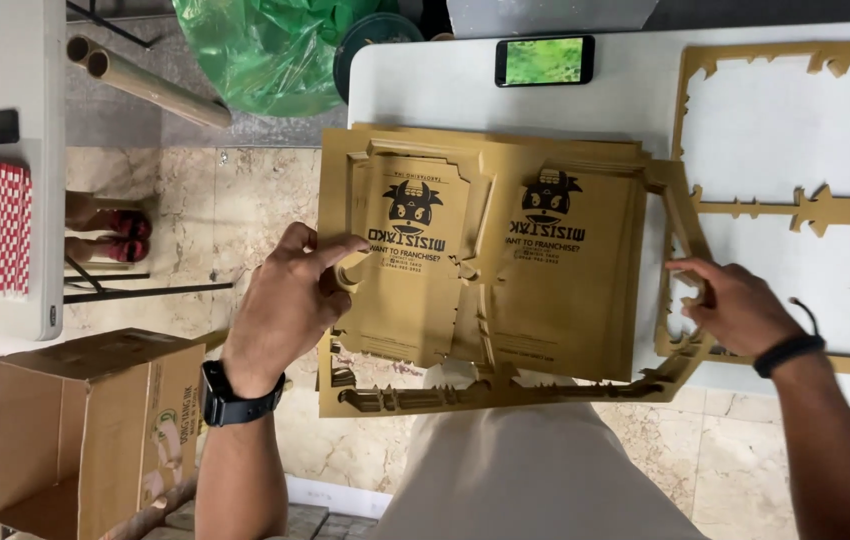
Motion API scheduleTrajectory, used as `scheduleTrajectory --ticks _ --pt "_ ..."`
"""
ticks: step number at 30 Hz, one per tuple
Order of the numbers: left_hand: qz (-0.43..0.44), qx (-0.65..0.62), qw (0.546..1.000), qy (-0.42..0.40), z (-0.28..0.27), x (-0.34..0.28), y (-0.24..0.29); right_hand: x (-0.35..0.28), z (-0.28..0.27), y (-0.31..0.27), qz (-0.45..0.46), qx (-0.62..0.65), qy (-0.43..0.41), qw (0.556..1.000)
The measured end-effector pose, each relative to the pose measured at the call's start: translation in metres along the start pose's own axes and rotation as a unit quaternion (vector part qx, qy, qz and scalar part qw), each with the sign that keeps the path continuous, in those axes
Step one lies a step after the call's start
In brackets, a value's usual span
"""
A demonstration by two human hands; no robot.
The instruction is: The person is punching out pre-cut shapes from cardboard sheets and stacking the finished pieces on a table for assembly.
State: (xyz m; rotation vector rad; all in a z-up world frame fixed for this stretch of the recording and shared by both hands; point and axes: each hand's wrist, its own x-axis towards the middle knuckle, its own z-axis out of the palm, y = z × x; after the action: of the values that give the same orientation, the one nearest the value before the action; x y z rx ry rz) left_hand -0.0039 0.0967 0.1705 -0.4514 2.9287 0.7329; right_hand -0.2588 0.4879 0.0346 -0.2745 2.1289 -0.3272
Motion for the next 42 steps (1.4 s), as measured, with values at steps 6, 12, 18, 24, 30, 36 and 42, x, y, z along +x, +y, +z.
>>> scheduleTrajectory --ticks 6,12,18,24,30,36,42 --pt "-0.015 0.018 0.999 0.024 -0.015 -0.006 0.019 0.002 -0.019 0.03 -0.062 -0.068 0.046 0.995" --pt "-0.066 0.102 0.992 0.028 0.002 -0.008 0.025 0.008 -0.014 0.038 -0.089 -0.09 0.097 0.987" --pt "-0.085 0.175 0.981 0.029 0.027 -0.017 0.017 0.012 -0.013 0.029 -0.07 -0.091 0.028 0.993" --pt "-0.125 0.17 0.977 -0.02 0.023 -0.03 0.031 0.022 -0.014 0.019 -0.066 -0.1 -0.035 0.992" --pt "-0.091 0.192 0.976 0.047 0.009 -0.06 0.043 -0.011 -0.028 0.008 -0.1 -0.102 0.062 0.988" --pt "-0.128 0.196 0.971 0.056 0.007 -0.104 0.044 -0.036 -0.007 0.047 -0.194 -0.104 0.218 0.951" --pt "-0.142 0.144 0.976 0.077 0.03 -0.153 0.045 -0.079 0.023 0.07 -0.196 -0.069 0.254 0.945"
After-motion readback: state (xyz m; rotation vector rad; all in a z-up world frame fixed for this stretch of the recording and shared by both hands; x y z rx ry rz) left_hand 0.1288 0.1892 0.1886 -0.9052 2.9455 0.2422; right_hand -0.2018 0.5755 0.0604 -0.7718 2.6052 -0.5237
